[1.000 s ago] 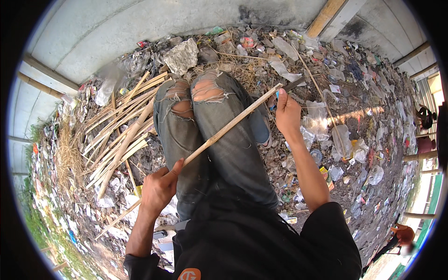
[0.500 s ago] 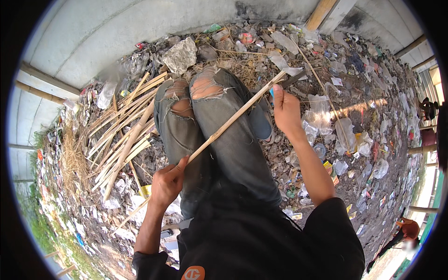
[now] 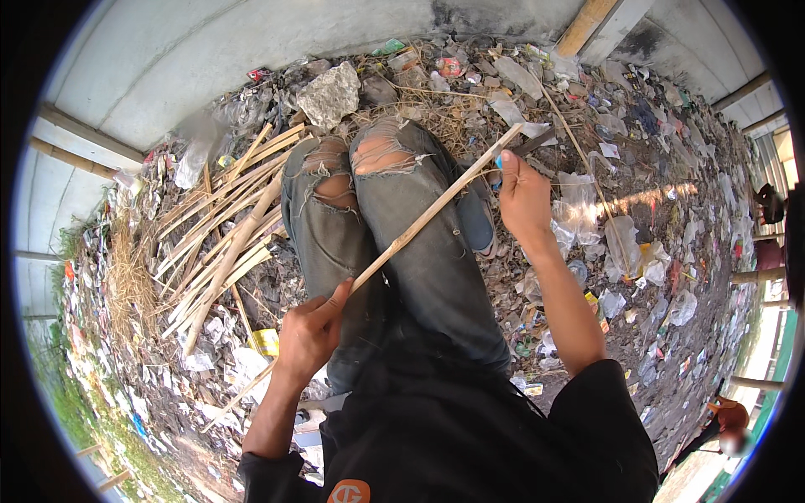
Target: The person sits on the ground and uses a small knife to shave and sharpen a thin wooden stick. They hold the stick against their leg and repeatedly scrape the blade along its length to remove bark and shape the wood.
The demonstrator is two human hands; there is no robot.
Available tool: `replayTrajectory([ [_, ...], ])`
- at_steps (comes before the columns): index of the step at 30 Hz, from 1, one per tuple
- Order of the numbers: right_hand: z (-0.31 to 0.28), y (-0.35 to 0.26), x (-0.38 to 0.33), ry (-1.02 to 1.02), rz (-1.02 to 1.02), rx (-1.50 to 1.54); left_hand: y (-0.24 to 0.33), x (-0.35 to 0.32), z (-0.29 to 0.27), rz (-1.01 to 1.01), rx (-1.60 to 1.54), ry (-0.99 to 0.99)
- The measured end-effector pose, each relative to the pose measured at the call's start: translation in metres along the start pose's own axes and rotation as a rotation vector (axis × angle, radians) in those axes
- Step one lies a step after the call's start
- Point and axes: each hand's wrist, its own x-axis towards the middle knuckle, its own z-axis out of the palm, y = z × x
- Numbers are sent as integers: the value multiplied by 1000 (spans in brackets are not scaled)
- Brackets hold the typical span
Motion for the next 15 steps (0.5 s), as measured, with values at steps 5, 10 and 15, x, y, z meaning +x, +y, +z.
replayTrajectory([
  [5, 0, -18, -18, -38, -79, -4, -1, 2, 2, -30, 43, 9],
  [10, 12, -22, -28, -140, 51, 132, 5, 11, 9, -31, -52, 27],
  [15, -3, -29, -18, -126, 3, 74, 5, 11, 7, -42, -101, 19],
])
